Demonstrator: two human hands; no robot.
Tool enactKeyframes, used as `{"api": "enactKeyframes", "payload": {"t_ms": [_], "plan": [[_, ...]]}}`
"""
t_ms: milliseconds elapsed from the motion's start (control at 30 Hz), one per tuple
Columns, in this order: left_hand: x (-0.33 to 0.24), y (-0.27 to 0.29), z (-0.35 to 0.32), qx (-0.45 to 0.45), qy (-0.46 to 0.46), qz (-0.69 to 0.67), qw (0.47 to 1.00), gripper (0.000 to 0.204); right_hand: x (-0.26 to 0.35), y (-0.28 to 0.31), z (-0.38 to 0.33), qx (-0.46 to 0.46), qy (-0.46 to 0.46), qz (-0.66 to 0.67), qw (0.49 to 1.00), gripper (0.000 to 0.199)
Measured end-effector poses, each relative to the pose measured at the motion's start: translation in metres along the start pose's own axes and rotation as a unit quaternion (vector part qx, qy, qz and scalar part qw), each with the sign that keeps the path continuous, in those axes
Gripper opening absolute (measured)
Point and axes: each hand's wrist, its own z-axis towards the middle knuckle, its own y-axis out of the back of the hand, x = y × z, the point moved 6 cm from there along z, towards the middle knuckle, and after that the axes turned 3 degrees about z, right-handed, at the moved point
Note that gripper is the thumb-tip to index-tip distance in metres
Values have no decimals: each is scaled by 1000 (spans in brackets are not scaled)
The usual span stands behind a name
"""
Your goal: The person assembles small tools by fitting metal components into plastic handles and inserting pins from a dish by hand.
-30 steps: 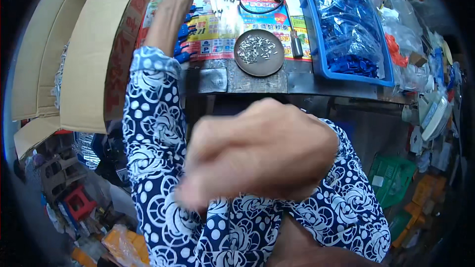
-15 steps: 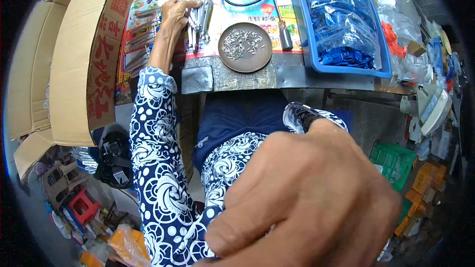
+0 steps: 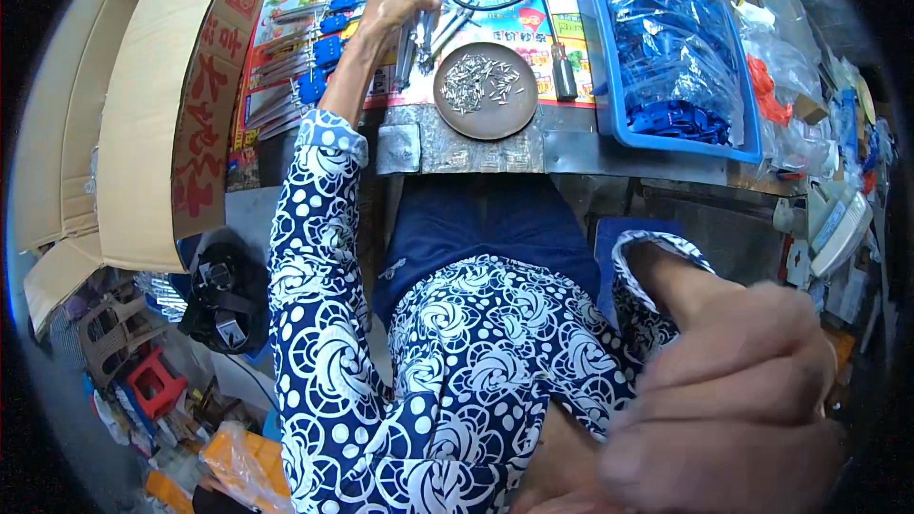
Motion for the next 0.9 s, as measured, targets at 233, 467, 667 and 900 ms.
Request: {"api": "enactKeyframes", "payload": {"t_ms": [233,467,667,900], "plan": [[11,27,-19,-45,43,87,994,55,-15,-5,-7,79,3,79,994,42],[-5,24,-21,-64,-18,177,982,69,-5,5,-29,98,196,-126,967,14],[-1,41,-29,-82,-31,207,974,63,-29,-9,-36,-164,208,-91,960,24],[2,39,-30,-84,-50,237,966,50,-45,-19,-37,-136,161,-77,975,34]]}}
